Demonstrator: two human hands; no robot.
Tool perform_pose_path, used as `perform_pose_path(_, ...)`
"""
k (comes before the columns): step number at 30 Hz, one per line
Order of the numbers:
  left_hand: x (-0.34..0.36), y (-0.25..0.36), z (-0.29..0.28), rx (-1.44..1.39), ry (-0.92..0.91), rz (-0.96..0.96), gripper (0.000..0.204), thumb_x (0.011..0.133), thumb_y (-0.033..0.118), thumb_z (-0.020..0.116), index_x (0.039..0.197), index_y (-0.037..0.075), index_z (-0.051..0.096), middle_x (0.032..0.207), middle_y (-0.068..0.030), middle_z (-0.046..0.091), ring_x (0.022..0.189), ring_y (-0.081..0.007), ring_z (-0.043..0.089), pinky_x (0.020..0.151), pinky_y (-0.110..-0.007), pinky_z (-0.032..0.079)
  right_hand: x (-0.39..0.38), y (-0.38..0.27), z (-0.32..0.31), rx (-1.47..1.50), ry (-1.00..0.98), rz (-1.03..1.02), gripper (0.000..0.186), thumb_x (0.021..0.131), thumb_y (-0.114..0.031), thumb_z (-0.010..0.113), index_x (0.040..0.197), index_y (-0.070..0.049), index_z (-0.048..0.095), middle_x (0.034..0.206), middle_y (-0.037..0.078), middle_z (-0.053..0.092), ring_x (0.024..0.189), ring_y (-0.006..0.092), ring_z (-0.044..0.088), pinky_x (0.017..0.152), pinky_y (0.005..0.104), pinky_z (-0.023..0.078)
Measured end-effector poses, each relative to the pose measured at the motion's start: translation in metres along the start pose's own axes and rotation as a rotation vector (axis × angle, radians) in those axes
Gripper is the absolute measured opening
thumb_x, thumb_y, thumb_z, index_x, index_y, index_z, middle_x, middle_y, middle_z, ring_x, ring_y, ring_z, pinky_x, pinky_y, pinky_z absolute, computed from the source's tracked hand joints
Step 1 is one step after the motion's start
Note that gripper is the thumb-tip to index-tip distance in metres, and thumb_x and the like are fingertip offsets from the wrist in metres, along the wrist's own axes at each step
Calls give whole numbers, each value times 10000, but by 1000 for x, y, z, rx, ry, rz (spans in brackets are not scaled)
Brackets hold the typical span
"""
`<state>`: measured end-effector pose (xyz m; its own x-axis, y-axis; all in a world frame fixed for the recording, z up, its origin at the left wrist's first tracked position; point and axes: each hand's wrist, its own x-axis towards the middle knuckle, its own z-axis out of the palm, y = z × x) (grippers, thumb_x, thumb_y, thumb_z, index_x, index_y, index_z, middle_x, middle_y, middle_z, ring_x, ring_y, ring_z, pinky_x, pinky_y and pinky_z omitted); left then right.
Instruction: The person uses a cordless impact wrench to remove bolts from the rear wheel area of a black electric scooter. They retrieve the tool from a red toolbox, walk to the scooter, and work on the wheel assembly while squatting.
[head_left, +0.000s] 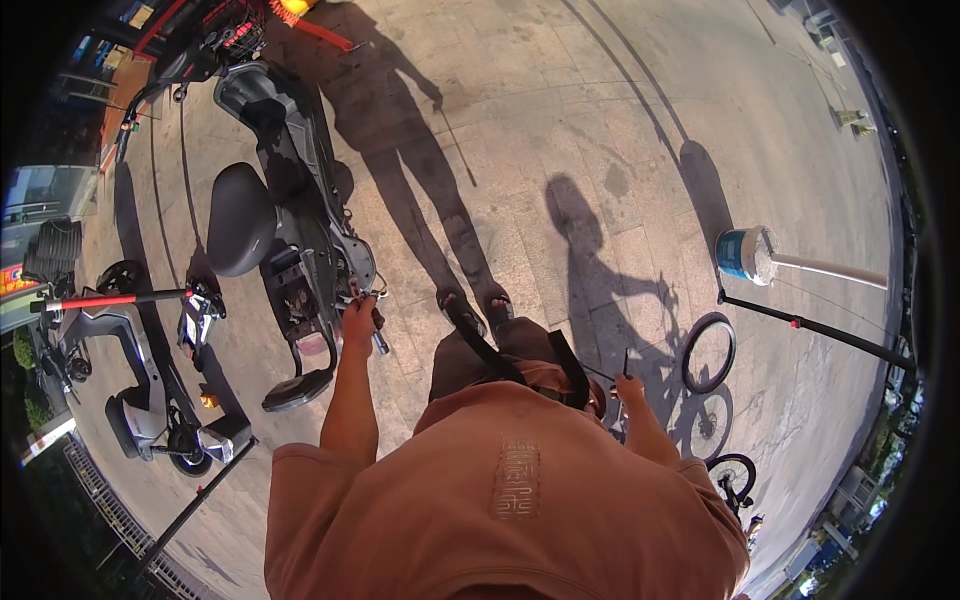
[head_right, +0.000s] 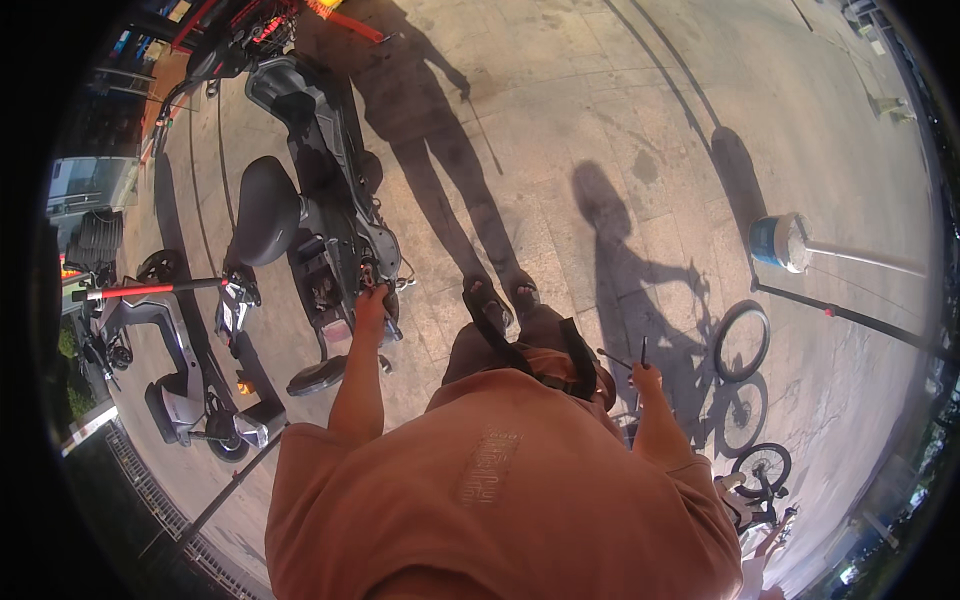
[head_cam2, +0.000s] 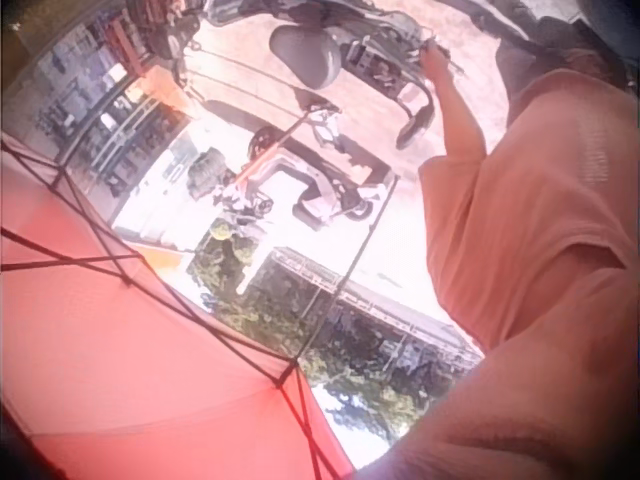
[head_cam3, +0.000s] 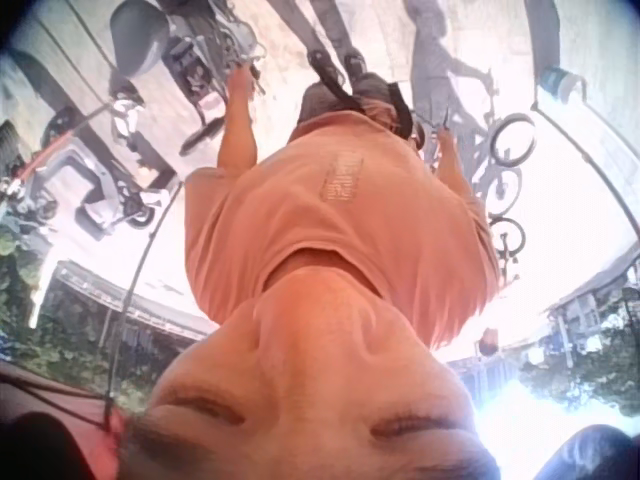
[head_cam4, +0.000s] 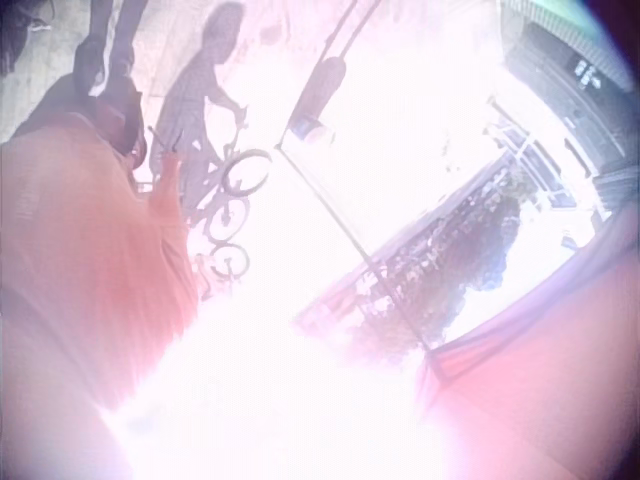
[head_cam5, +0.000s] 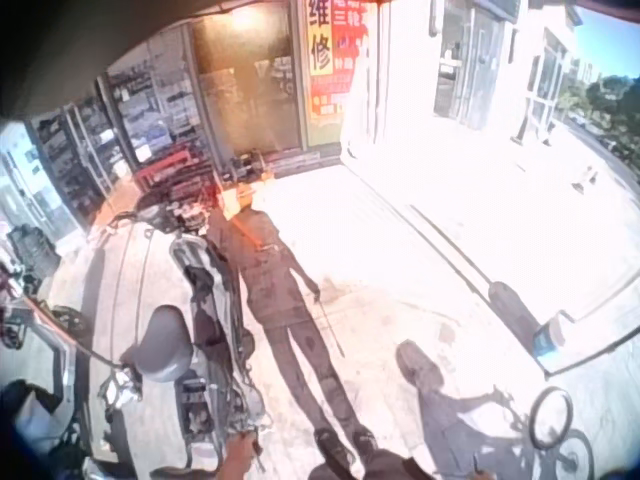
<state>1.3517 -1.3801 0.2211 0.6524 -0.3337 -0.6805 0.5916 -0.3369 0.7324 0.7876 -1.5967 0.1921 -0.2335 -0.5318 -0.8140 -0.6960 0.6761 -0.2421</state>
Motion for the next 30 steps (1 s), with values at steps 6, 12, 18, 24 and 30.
perform_pose_path(6,-98,-76,-25,206,-58,-100,175,874,221,570,813,60,542,609,9,480,515,-92,466,490,-245,378,28,-26,37,-324,-228,37,364,853,-272,486,947,70,566,691,164,622,607,229,621,537,311,494)
perform_pose_path(12,-227,-206,-131,56,523,-765,102,810,166,588,840,75,554,595,-38,475,418,-162,431,387,-311,355,55,-73,101,-698,-247,-360,376,893,-316,432,861,35,564,788,230,636,771,379,629,733,437,470)
perform_pose_path(18,-338,-299,-200,-425,698,-690,114,817,159,588,854,61,543,582,-33,446,449,-159,434,409,-293,361,54,-119,172,-1134,-166,-834,402,902,-341,416,900,29,573,927,273,617,894,443,582,785,491,449)
perform_pose_path(24,-409,-400,-303,-581,674,-723,132,836,164,592,862,43,546,560,-33,447,441,-168,457,393,-296,355,-43,-102,291,-1429,-219,-979,393,918,-353,439,946,15,572,947,260,629,919,422,600,777,482,473)
perform_pose_path(30,-437,-434,-468,-577,805,-821,133,816,136,557,761,70,456,486,-16,367,375,-145,371,332,-294,281,-201,-26,374,-1806,-299,-1028,253,857,-172,447,930,-19,634,977,228,641,944,367,619,811,433,504)
